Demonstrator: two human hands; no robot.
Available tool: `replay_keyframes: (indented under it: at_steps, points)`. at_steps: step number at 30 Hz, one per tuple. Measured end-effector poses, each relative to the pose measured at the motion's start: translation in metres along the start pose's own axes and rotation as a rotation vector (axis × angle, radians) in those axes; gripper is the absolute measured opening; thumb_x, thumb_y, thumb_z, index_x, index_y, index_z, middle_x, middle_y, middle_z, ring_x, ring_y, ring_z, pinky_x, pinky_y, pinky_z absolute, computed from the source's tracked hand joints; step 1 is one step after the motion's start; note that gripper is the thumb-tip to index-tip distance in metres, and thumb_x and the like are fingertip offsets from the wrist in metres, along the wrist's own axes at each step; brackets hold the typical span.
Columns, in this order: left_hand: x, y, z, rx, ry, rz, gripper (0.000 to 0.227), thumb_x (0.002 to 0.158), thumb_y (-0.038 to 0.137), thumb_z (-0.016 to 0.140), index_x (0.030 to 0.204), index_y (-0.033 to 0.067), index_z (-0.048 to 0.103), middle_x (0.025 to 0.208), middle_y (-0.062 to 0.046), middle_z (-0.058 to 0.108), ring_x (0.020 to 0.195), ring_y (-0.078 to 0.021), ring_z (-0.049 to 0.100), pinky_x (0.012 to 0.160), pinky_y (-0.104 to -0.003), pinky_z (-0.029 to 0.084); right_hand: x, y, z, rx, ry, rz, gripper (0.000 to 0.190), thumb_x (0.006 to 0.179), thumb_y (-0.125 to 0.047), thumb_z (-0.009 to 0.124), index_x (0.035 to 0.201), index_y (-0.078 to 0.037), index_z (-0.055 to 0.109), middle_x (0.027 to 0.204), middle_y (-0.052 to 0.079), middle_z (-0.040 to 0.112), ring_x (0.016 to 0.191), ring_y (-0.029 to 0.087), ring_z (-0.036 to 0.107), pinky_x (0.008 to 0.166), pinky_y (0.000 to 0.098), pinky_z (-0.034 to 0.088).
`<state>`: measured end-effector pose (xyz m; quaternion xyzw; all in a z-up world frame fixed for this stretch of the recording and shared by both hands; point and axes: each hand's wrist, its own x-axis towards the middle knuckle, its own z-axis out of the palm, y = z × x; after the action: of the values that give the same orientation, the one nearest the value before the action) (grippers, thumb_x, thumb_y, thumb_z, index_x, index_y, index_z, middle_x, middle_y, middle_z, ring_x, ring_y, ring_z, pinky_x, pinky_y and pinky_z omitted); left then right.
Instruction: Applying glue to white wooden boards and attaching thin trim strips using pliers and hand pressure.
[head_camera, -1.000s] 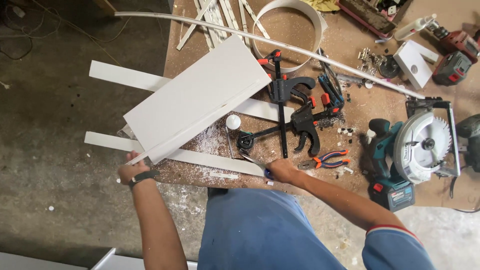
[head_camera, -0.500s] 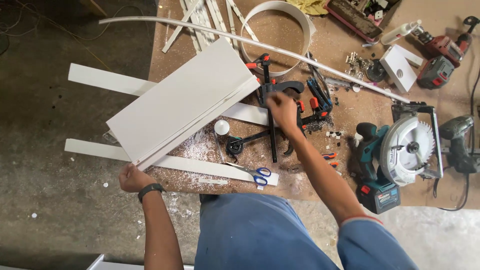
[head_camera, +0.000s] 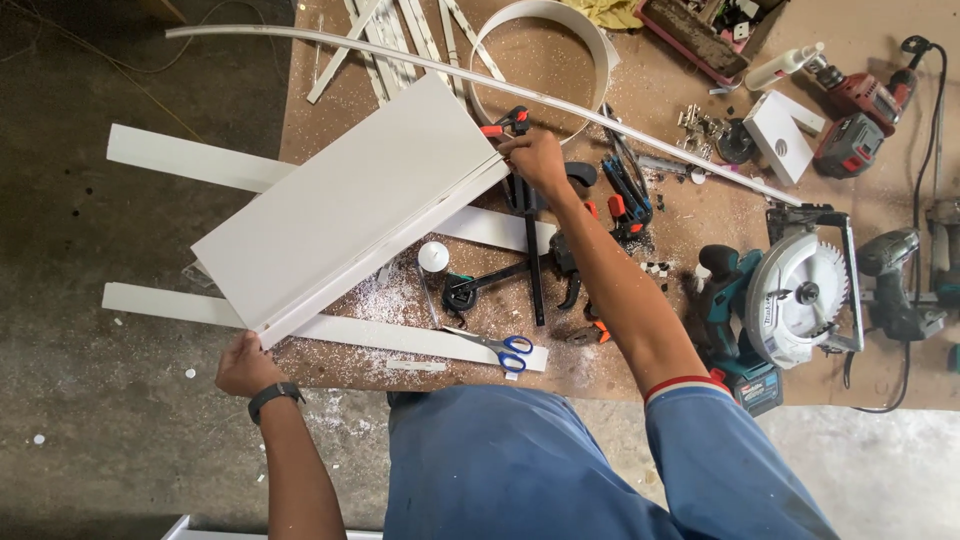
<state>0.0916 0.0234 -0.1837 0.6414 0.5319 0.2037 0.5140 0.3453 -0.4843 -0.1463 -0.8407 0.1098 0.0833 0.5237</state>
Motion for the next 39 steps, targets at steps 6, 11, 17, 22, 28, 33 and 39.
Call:
replay_keyframes:
  at_steps: [6, 11, 17, 22, 28, 33, 39]
  points:
    - [0.035, -0.038, -0.034, -0.263, -0.075, -0.164, 0.015, 0.086, -0.010, 0.066, 0.099, -0.0058, 0.073, 0.089, -0.013, 0.072, 0.068, -0.0159, 0.067, 0.055, -0.025, 0.056, -0.003, 0.009, 0.008, 0.085, -0.150, 0.042, 0.032, 0.089, -0.006, 0.058, 0.113, -0.006, 0.079, 0.088, 0.009, 0.075, 0.072, 0.014, 0.068, 0.066, 0.0267, 0.058]
    - [0.009, -0.003, -0.041, -0.275, -0.277, -0.201, 0.031, 0.090, -0.005, 0.051, 0.109, -0.0052, 0.075, 0.092, -0.014, 0.076, 0.072, -0.0183, 0.071, 0.063, -0.028, 0.062, -0.016, 0.001, -0.003, 0.412, -0.166, 0.070, 0.040, 0.083, 0.010, 0.052, 0.117, 0.009, 0.072, 0.100, 0.012, 0.076, 0.074, 0.016, 0.066, 0.062, 0.0257, 0.053]
    - [0.001, -0.005, -0.046, -0.313, -0.335, -0.189, 0.034, 0.092, -0.007, 0.051, 0.115, -0.0014, 0.076, 0.097, -0.011, 0.073, 0.072, -0.0160, 0.068, 0.064, -0.028, 0.063, -0.023, -0.009, 0.002, 0.347, -0.108, 0.148, 0.038, 0.084, 0.009, 0.053, 0.120, 0.012, 0.066, 0.099, 0.011, 0.073, 0.076, 0.013, 0.068, 0.065, 0.0226, 0.057]
    - [-0.004, -0.019, -0.044, -0.158, -0.313, -0.040, 0.031, 0.093, -0.010, 0.061, 0.116, 0.0022, 0.078, 0.101, -0.013, 0.076, 0.071, -0.0157, 0.065, 0.061, -0.029, 0.055, -0.023, 0.004, 0.000, 0.457, -0.157, 0.128, 0.033, 0.090, 0.010, 0.058, 0.121, 0.015, 0.068, 0.091, 0.010, 0.069, 0.072, 0.013, 0.062, 0.060, 0.0239, 0.049]
    - [-0.018, -0.011, -0.045, 0.090, -0.266, 0.235, 0.037, 0.085, -0.011, 0.069, 0.115, 0.0089, 0.076, 0.110, -0.011, 0.076, 0.091, -0.0146, 0.072, 0.078, -0.027, 0.061, -0.032, -0.007, 0.007, 0.309, -0.055, 0.051, 0.023, 0.096, -0.001, 0.069, 0.117, 0.010, 0.070, 0.089, 0.007, 0.072, 0.072, 0.010, 0.067, 0.060, 0.0212, 0.054]
    - [-0.025, -0.004, -0.042, 0.183, -0.201, 0.238, 0.033, 0.085, -0.007, 0.074, 0.114, 0.0081, 0.077, 0.111, -0.011, 0.077, 0.090, -0.0170, 0.073, 0.076, -0.029, 0.060, -0.037, -0.006, 0.006, 0.235, -0.026, -0.057, 0.021, 0.098, 0.000, 0.072, 0.116, 0.010, 0.072, 0.089, 0.008, 0.073, 0.070, 0.009, 0.064, 0.060, 0.0204, 0.050]
    - [-0.022, -0.021, -0.039, 0.026, -0.203, 0.342, 0.034, 0.086, -0.009, 0.072, 0.116, 0.0061, 0.076, 0.109, -0.012, 0.076, 0.092, -0.0145, 0.072, 0.078, -0.024, 0.060, -0.036, -0.006, 0.006, 0.286, -0.007, 0.037, 0.018, 0.096, -0.003, 0.073, 0.110, 0.007, 0.073, 0.085, 0.006, 0.072, 0.066, 0.009, 0.063, 0.055, 0.0201, 0.048]
